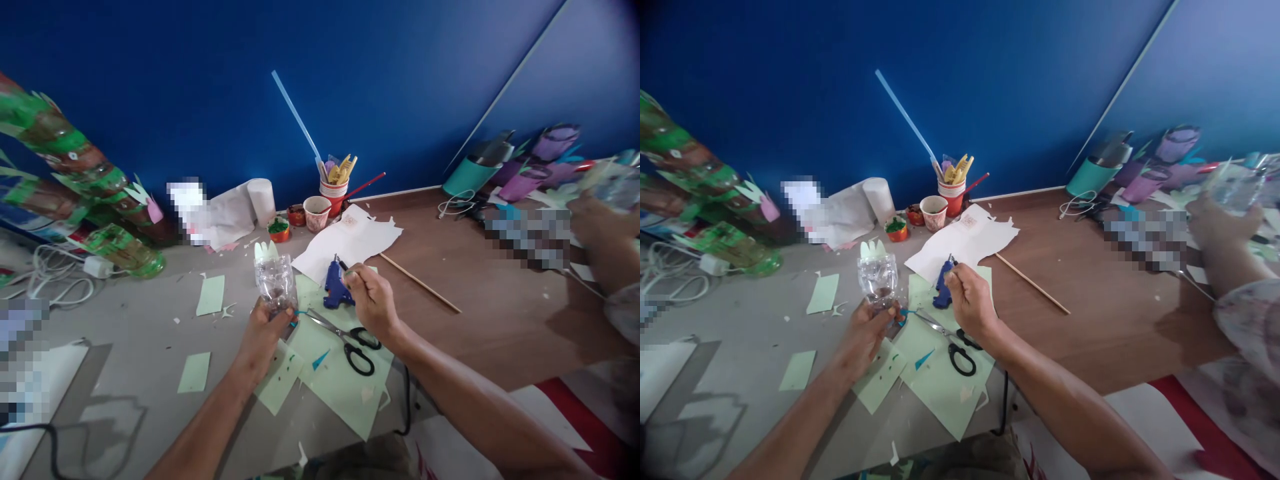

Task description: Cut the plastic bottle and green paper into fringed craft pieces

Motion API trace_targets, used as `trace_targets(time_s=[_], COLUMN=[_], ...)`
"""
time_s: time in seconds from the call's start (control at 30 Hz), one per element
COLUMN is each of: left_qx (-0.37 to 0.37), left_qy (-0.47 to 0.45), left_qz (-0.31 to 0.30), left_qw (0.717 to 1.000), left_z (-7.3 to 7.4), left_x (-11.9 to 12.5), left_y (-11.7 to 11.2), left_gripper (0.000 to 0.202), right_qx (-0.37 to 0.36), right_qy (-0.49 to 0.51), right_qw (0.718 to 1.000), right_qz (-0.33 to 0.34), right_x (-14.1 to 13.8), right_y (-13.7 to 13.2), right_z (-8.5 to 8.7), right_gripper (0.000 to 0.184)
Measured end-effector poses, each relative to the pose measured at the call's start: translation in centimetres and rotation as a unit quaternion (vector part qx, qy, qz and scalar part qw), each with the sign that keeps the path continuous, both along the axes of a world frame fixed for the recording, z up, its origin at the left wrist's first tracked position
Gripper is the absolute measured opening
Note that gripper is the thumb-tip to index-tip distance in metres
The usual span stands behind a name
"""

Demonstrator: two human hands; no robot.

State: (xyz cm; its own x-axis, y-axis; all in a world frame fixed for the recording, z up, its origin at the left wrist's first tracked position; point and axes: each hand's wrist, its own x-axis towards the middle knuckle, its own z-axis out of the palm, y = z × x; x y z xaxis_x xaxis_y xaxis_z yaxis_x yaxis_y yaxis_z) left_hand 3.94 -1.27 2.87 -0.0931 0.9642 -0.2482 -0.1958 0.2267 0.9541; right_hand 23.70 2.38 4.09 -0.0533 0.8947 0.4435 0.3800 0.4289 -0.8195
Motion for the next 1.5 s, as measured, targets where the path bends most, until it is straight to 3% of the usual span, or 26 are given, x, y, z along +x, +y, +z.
trace_targets(time_s=[0.23, 0.67, 0.9, 1.5], left_qx=[-0.012, 0.016, 0.003, -0.007], left_qy=[-0.002, -0.013, -0.018, -0.006], left_qz=[-0.003, 0.010, 0.005, 0.005], left_qw=[1.000, 1.000, 1.000, 1.000], left_z=[0.0, -1.0, -0.7, -0.6], left_x=[-0.1, -0.4, -0.5, -0.9], left_y=[0.1, 0.3, 0.3, 0.4], left_gripper=[0.024, 0.027, 0.029, 0.025], right_qx=[0.050, 0.100, 0.125, 0.119], right_qy=[-0.067, -0.094, -0.122, -0.135], right_qw=[0.997, 0.990, 0.984, 0.983], right_qz=[0.005, 0.021, 0.041, 0.044], right_x=[0.1, -0.3, -0.2, -0.3], right_y=[0.0, 0.1, 0.3, 0.9], right_z=[0.2, -0.1, -0.2, -0.8], right_gripper=[0.029, 0.009, 0.017, 0.017])
